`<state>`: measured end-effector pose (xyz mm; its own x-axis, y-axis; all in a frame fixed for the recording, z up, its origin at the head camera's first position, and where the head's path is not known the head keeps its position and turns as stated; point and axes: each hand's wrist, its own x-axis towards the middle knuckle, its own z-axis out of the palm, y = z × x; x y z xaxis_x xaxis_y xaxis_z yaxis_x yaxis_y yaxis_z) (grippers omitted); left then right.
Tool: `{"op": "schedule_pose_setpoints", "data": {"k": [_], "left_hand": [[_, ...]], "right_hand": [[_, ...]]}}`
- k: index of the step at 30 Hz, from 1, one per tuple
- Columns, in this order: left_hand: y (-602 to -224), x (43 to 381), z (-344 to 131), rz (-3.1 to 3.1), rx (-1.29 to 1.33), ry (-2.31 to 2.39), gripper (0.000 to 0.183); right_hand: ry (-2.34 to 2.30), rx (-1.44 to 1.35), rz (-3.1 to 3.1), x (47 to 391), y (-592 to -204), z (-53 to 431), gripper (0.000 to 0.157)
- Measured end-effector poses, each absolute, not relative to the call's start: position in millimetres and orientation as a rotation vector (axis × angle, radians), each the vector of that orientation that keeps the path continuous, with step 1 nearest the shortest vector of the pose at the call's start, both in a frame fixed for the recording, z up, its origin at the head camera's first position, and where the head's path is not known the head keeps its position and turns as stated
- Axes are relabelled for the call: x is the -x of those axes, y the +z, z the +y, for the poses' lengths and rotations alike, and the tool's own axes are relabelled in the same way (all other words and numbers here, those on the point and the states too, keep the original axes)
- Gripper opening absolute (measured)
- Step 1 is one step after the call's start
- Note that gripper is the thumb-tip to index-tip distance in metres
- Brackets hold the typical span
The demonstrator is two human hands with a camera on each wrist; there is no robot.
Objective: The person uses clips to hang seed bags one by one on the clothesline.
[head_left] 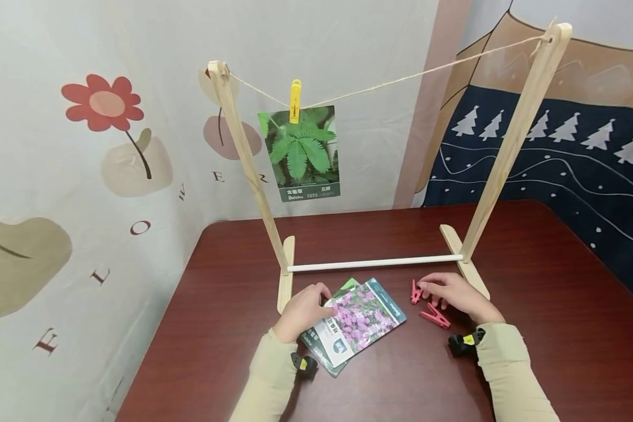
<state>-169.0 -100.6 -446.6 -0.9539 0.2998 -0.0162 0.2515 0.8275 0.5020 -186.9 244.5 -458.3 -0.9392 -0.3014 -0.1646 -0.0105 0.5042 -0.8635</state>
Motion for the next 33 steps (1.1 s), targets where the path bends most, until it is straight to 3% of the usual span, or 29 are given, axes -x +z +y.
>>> {"op": "schedule_pose_setpoints", "data": {"k": [23, 30, 33], "left_hand": [[-445, 177, -111, 2.644, -0.422, 1.141, 0.009], [-443, 178, -115, 2.644, -0.507, 1.102, 0.028], [-441, 179, -117, 2.662, -0.503, 1.076, 0.025]], "right_hand": [[-1.432, 0.235, 2.439, 182, -452, 245, 0.032], [-1.446, 0.230, 2.432, 180, -446, 242, 0.030], [-1.453, 0.228, 2.424, 178, -440, 239, 0.028]]}}
